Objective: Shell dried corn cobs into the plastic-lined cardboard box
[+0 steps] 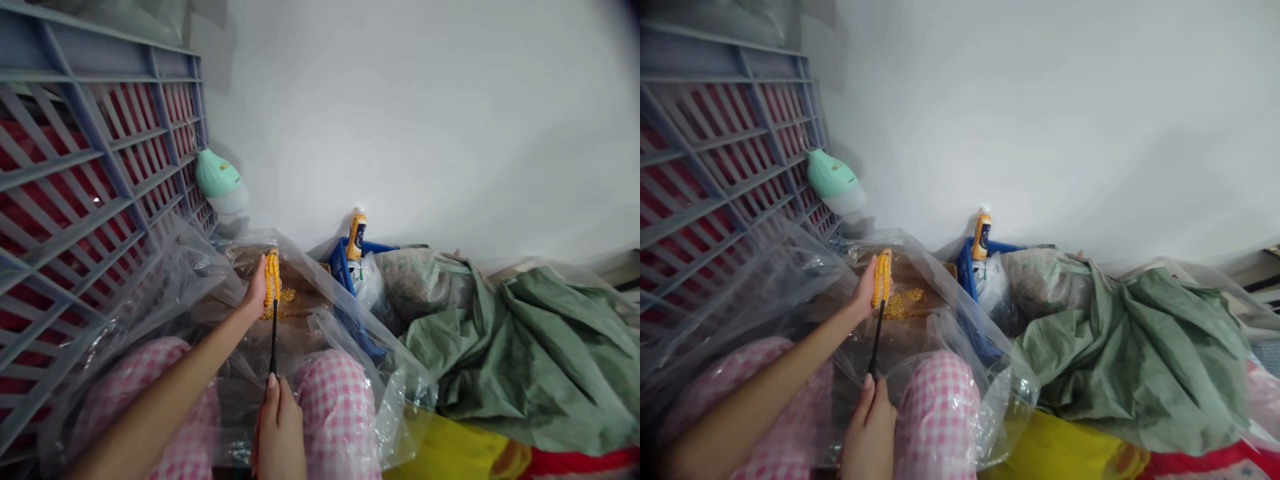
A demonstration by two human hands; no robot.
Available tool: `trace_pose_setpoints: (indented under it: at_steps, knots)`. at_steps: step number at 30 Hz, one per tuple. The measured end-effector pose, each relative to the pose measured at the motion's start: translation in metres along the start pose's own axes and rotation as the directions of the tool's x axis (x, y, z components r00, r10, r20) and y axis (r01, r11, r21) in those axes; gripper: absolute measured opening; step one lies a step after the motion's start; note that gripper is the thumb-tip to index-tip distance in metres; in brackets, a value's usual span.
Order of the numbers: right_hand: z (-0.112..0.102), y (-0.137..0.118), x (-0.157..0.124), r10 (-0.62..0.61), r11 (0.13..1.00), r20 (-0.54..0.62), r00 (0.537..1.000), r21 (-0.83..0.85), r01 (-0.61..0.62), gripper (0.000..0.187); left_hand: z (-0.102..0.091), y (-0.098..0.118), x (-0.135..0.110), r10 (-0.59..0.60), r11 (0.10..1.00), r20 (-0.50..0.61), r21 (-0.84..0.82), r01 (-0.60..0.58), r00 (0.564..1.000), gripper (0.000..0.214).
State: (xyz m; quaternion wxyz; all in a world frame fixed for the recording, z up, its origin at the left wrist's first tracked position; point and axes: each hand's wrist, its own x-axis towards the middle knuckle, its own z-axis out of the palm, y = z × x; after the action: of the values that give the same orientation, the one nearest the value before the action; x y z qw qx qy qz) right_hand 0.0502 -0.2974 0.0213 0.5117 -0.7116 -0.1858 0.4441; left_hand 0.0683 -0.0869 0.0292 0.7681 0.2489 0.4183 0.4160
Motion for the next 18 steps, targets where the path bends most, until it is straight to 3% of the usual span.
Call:
trace_pose_setpoints:
  at_steps: [2,4,7,10,12,15,18]
  knots:
    - [0.002,-0.002,0.000,-0.026,0.999,-0.018,1.000,-0.040,0.025,0.046,0.001,0.002,-0.002,0.005,1.000,-0.035,0.018,-0.004,0.999,0.040]
    - [0.001,-0.010,-0.002,0.071,0.997,0.079,0.994,0.014,-0.073,0.049,0.001,0.004,-0.003,0.014,1.000,-0.052,0.025,-0.012,0.999,0.042]
    - [-0.005,-0.025,-0.004,0.264,0.917,0.302,0.916,0.215,-0.335,0.050,0.001,0.006,-0.004,0.026,0.999,-0.065,0.023,-0.024,0.998,0.043]
    - [-0.013,-0.032,-0.002,0.262,0.838,0.444,0.857,0.335,-0.430,0.049,0.002,0.008,-0.005,0.054,0.998,-0.086,0.017,-0.053,0.995,0.043]
    - [-0.017,-0.029,0.002,0.237,0.885,0.434,0.869,0.272,-0.377,0.050,0.002,0.008,-0.005,0.086,0.996,-0.095,0.019,-0.084,0.992,0.044]
    - [-0.019,-0.021,0.008,0.140,0.990,0.230,0.963,-0.011,-0.141,0.049,0.001,0.007,-0.004,0.124,0.992,-0.099,0.029,-0.122,0.987,0.047]
    - [-0.021,-0.017,0.010,-0.056,0.940,0.085,0.995,-0.332,0.081,0.044,0.001,0.005,-0.001,0.107,0.994,-0.087,0.036,-0.105,0.990,0.046]
